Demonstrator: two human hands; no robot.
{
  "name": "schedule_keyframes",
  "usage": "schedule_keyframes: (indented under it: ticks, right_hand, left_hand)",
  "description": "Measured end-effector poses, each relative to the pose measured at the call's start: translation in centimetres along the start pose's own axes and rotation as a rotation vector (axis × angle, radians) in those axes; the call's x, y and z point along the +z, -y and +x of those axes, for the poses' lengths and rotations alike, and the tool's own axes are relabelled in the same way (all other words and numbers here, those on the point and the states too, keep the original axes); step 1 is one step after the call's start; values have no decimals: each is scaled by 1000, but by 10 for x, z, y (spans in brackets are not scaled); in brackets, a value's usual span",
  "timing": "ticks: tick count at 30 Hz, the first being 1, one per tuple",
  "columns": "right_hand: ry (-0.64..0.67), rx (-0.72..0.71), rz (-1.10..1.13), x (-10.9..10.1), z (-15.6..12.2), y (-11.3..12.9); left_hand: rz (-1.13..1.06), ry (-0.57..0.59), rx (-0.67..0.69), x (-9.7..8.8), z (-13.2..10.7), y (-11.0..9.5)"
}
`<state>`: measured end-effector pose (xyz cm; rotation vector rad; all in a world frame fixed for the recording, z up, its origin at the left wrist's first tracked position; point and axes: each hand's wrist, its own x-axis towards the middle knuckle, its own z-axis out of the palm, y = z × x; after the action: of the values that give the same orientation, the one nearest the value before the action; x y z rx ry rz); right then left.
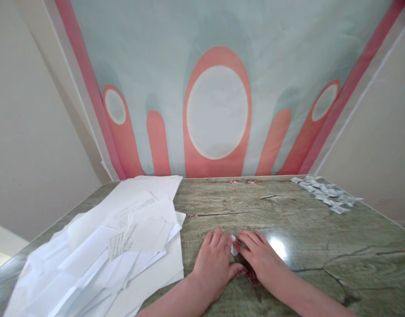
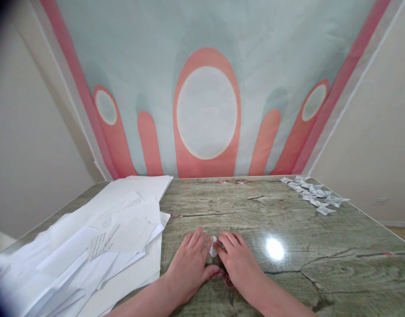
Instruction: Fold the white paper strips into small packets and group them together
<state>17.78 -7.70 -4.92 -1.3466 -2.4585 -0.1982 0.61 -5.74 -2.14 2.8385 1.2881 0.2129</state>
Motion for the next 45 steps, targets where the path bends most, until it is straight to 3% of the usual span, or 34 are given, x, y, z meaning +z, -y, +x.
schedule_keyframes:
  ticks: [7,16,24,33,45]
  right_hand:
    - [20,-1,-23,-5,2,1]
    - [-62,-85,-149,12,-3,-6]
    - [-36,-102,-126,0,-6,-7]
    - [-2,-57,-59,-4,-2,-10]
    - [-14,-41,-77,0,-6,-16]
  left_hand:
    - [28,3,-16,0,-1,-2]
    - [67,26,-20,-5,-3,0]
    - [82,37,-24,-8,-3,-1]
    - [-12,-42,-23,4,-3,2]
    - [-23,-86,69,-1,-3,2]
